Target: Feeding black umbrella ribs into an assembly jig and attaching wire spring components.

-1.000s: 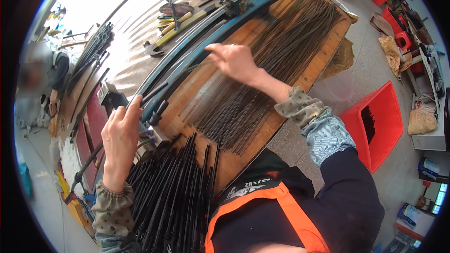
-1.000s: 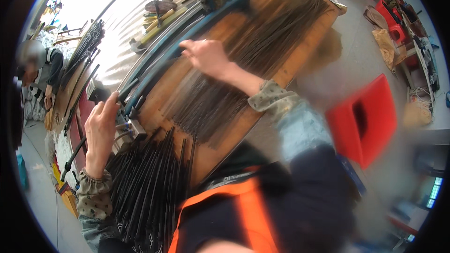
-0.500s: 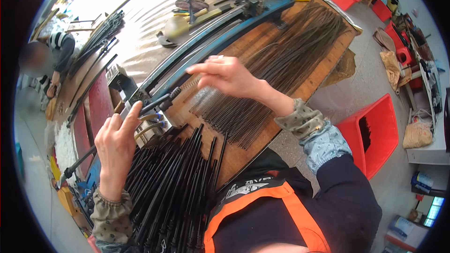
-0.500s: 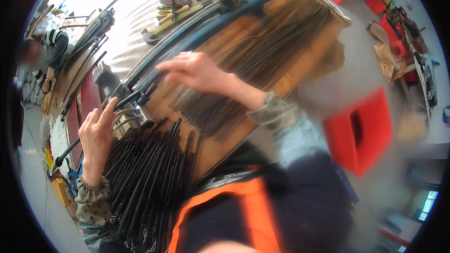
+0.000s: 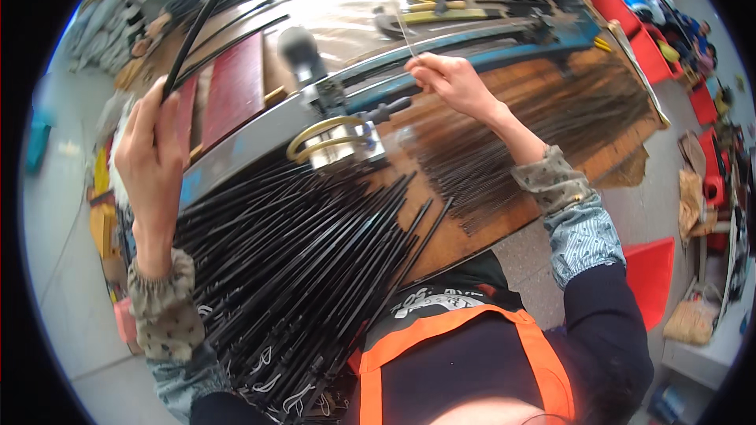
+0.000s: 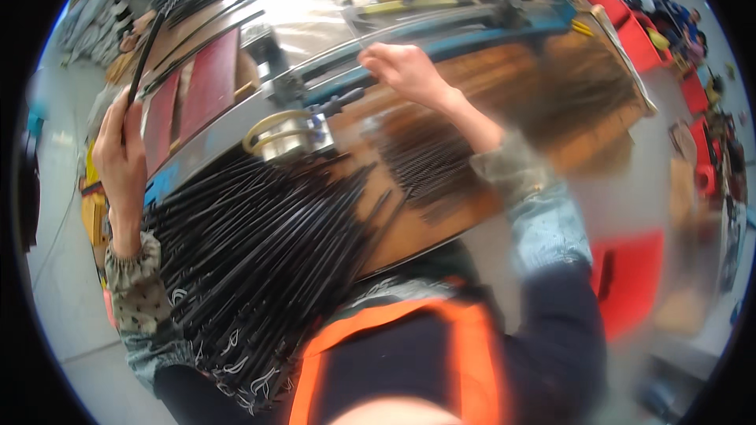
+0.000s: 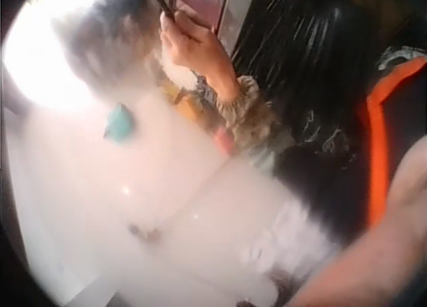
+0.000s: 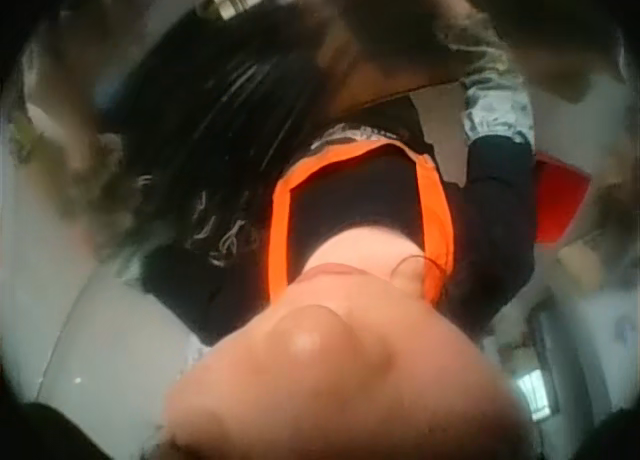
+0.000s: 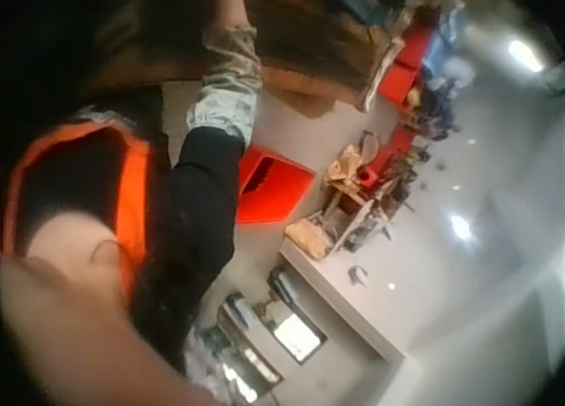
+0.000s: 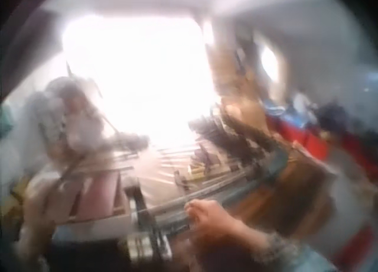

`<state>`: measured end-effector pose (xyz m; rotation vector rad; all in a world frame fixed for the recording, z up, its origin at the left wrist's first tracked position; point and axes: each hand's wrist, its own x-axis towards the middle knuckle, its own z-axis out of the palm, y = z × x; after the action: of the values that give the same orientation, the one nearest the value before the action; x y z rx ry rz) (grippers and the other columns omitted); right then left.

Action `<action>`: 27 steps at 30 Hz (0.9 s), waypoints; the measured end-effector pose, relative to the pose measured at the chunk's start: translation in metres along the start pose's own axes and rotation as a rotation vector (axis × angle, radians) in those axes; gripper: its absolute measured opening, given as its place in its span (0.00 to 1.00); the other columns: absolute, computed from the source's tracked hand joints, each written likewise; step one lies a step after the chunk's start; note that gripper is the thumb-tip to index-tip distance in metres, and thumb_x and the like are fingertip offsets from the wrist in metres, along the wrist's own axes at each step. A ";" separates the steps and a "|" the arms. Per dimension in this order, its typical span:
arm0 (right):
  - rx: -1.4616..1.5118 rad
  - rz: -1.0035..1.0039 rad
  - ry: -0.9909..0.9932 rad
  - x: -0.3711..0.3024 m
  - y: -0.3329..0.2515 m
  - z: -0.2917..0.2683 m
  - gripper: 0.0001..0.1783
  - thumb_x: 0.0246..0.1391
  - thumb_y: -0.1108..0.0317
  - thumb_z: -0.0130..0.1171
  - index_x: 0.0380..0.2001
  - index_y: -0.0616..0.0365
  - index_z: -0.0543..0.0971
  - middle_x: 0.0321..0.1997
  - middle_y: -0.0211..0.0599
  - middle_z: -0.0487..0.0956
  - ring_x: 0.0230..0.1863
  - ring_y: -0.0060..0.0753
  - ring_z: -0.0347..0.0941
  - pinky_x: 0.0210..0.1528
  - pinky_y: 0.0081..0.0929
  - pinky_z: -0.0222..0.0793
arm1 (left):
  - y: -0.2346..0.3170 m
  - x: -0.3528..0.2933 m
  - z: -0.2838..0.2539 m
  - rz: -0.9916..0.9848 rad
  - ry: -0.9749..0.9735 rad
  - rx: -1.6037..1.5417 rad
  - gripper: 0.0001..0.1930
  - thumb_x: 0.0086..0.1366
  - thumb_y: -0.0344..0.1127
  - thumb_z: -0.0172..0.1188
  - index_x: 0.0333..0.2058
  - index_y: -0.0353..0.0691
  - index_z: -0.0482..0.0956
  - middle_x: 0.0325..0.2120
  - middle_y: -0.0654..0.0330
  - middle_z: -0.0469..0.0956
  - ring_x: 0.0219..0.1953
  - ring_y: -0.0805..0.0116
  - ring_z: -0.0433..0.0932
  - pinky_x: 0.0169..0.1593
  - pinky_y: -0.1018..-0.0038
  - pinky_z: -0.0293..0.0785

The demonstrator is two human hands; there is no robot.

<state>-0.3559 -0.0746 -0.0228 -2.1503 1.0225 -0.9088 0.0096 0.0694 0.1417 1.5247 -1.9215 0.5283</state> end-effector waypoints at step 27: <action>-0.456 -0.470 -0.404 0.119 -0.116 0.132 0.12 0.65 0.59 0.51 0.43 0.53 0.78 0.34 0.41 0.83 0.36 0.45 0.81 0.39 0.40 0.75 | -0.060 -0.095 -0.022 -0.234 -0.057 -0.049 0.15 0.69 0.30 0.58 0.52 0.34 0.79 0.38 0.45 0.83 0.34 0.65 0.82 0.39 0.71 0.76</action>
<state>-0.1492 -0.0822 0.0222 -2.8806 0.5625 -0.4122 0.0856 0.1361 0.0887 1.7202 -1.7533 0.3359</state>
